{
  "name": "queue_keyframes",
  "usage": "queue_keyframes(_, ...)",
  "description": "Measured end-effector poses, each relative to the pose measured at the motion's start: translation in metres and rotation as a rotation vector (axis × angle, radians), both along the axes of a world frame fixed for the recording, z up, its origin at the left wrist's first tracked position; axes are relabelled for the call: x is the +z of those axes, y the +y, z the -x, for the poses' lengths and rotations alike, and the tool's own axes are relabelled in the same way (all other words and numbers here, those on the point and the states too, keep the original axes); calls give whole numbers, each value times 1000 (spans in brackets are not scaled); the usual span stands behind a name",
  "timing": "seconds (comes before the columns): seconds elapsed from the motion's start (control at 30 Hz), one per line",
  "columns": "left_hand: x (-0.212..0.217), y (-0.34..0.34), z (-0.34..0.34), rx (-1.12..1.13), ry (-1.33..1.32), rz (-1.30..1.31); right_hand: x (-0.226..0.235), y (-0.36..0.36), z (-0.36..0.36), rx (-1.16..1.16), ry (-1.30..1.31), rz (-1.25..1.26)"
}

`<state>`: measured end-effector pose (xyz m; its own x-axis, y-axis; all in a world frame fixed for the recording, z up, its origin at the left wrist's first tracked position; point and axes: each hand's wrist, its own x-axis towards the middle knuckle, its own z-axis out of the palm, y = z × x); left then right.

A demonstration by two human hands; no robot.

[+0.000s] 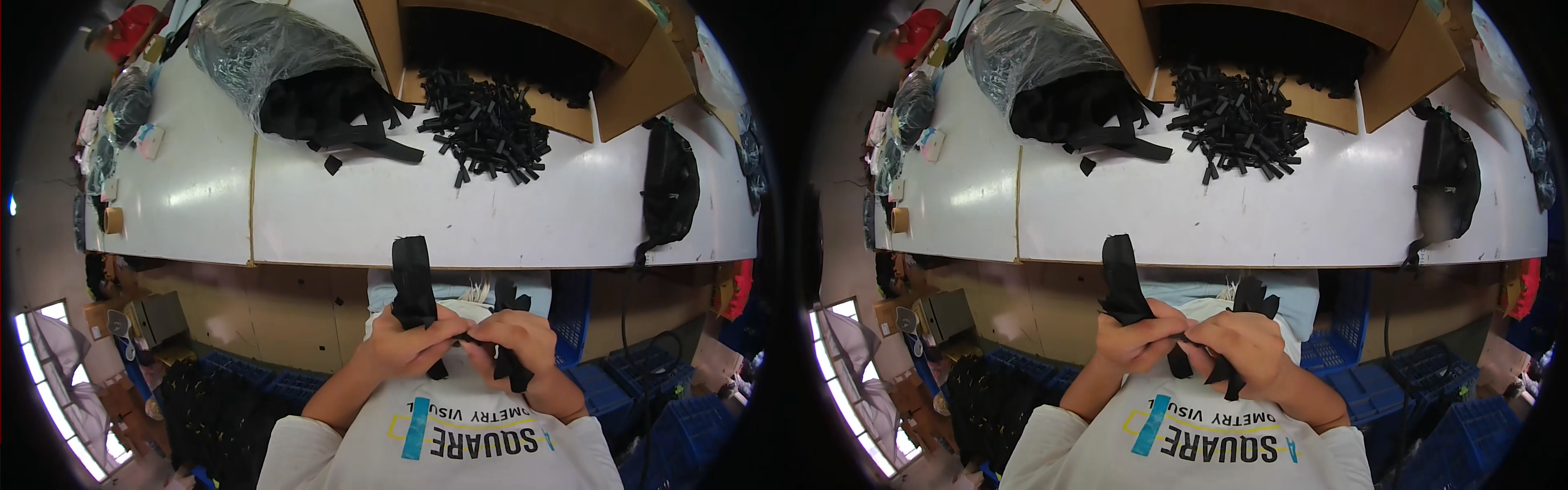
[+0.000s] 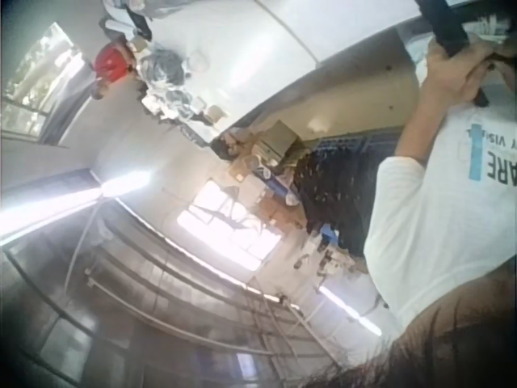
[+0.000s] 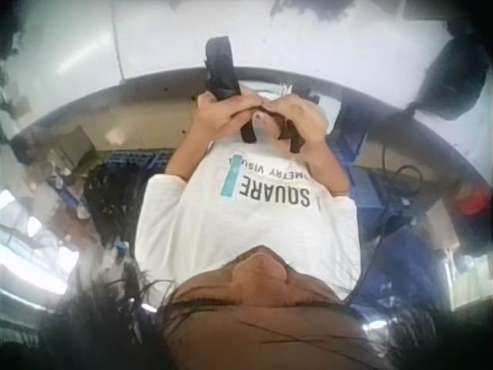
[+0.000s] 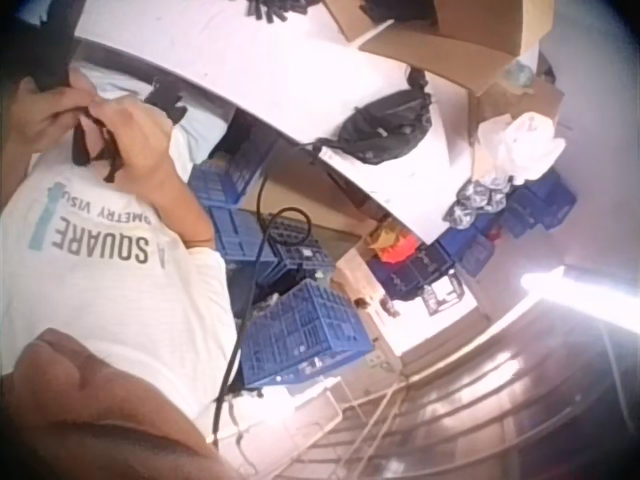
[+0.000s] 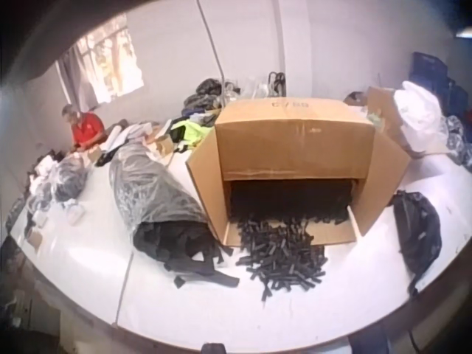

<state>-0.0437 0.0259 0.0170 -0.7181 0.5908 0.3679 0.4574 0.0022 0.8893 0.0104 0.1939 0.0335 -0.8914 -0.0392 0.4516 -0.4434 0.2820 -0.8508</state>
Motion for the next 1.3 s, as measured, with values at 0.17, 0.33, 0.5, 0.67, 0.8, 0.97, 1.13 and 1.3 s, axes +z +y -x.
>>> queue_keyframes(0.17, -1, -1, 1, -3, 19, 12, 0, 0, 0, 6, -28, 37)
queue_keyframes(0.33, -2, -2, 1, 6, 4, 16, -4, 0, -2, 8, -99, 89)
queue_keyframes(0.5, -8, -1, -2, 14, -25, -4, -4, 1, -3, -2, -106, 62)
queue_keyframes(0.67, -7, -4, 1, -23, -51, 48, -4, 2, -2, 17, -116, 86)
queue_keyframes(0.8, -8, -5, 0, -29, -53, 42, -4, 2, -2, 35, -166, 83)
queue_keyframes(0.97, -9, -2, 1, -16, -30, -8, -4, -2, -1, 3, -200, 152)
queue_keyframes(1.13, -8, 1, 2, 24, 0, -19, -2, -2, -3, 1, -280, 180)
queue_keyframes(1.3, -12, -1, 1, 14, -82, 19, -1, -1, -2, 11, -349, 193)
